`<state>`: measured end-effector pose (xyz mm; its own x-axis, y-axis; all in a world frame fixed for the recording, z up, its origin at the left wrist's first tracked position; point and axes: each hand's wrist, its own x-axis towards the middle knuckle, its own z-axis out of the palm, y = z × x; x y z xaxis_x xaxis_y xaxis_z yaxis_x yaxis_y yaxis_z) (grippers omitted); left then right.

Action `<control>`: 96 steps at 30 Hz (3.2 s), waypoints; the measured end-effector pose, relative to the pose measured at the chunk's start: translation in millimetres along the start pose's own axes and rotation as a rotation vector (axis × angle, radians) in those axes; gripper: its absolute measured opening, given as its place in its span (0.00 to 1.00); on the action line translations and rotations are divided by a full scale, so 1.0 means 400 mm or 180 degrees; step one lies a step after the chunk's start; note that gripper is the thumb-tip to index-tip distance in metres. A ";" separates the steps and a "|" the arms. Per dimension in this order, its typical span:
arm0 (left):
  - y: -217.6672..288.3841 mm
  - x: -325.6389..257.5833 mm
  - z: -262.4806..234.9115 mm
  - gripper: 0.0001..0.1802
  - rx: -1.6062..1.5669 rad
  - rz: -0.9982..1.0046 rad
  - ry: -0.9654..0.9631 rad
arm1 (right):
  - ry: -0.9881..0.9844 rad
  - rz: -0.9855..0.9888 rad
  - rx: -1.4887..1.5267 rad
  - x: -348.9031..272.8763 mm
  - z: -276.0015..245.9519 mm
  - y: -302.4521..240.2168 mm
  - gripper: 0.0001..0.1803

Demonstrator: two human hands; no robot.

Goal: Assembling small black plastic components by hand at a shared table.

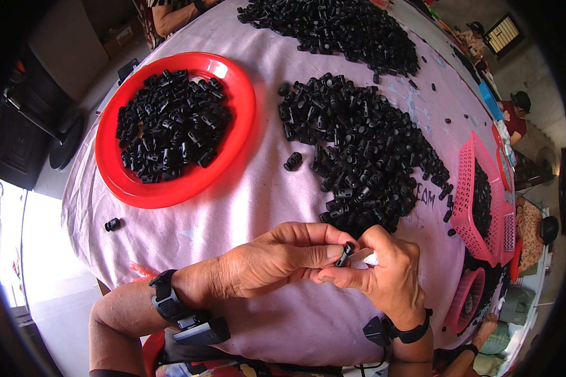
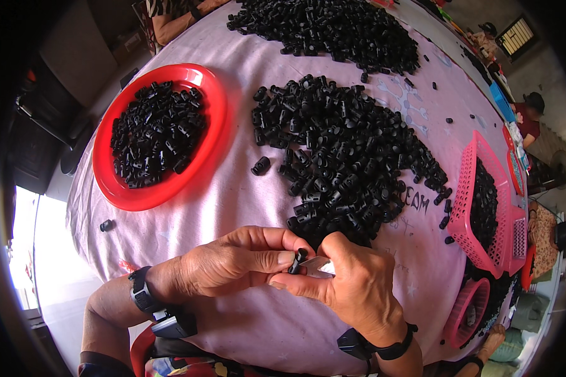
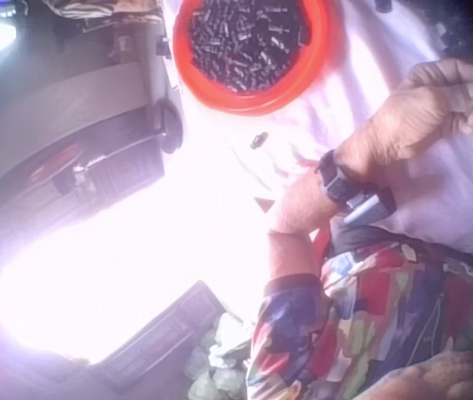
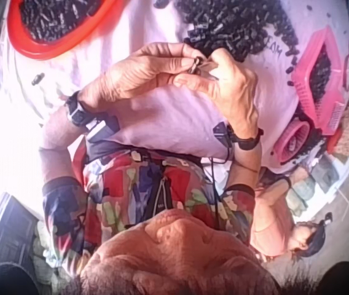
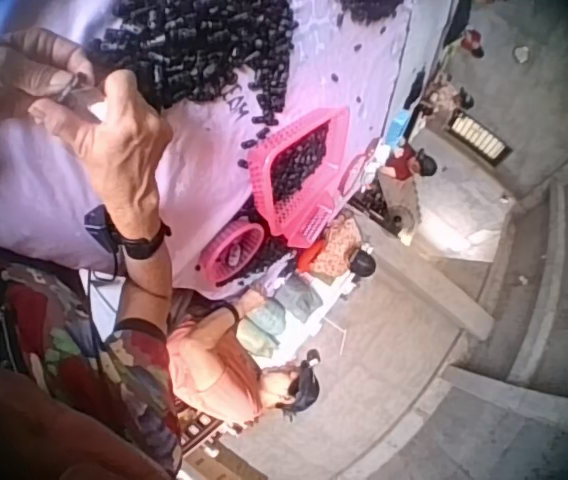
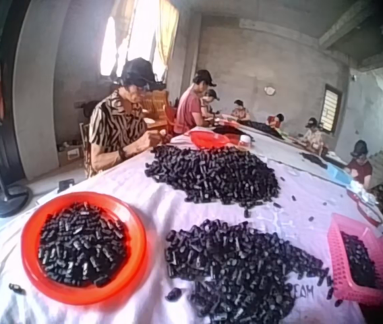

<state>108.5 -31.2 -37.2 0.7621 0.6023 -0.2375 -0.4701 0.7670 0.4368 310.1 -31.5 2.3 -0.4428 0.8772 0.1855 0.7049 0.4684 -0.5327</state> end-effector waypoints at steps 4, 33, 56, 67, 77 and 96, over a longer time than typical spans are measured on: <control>0.000 0.003 0.001 0.13 0.0052 -0.0021 0.0038 | -0.0006 0.0022 -0.0154 -0.002 0.000 -0.001 0.33; -0.005 0.006 0.003 0.14 0.0297 0.0045 0.0063 | 0.0032 -0.0094 -0.0475 -0.002 0.005 -0.005 0.34; -0.007 0.009 -0.013 0.14 0.0393 0.0071 -0.0058 | -0.0081 -0.0075 -0.0565 -0.003 0.004 -0.006 0.33; -0.010 0.009 -0.001 0.13 0.0410 0.0144 0.0111 | -0.0117 -0.0201 -0.0513 -0.002 0.009 -0.004 0.33; -0.004 0.008 -0.008 0.14 0.0485 -0.0031 0.0024 | 0.0052 -0.0130 -0.0359 -0.003 0.011 0.001 0.35; -0.007 0.006 -0.012 0.14 0.0501 0.0102 -0.0037 | -0.0111 -0.0086 -0.0454 -0.003 0.007 -0.004 0.33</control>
<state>109.5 -30.9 -43.3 0.7534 0.6226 -0.2115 -0.4193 0.7027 0.5747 307.9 -33.5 0.7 -0.4799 0.8610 0.1682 0.7629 0.5043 -0.4046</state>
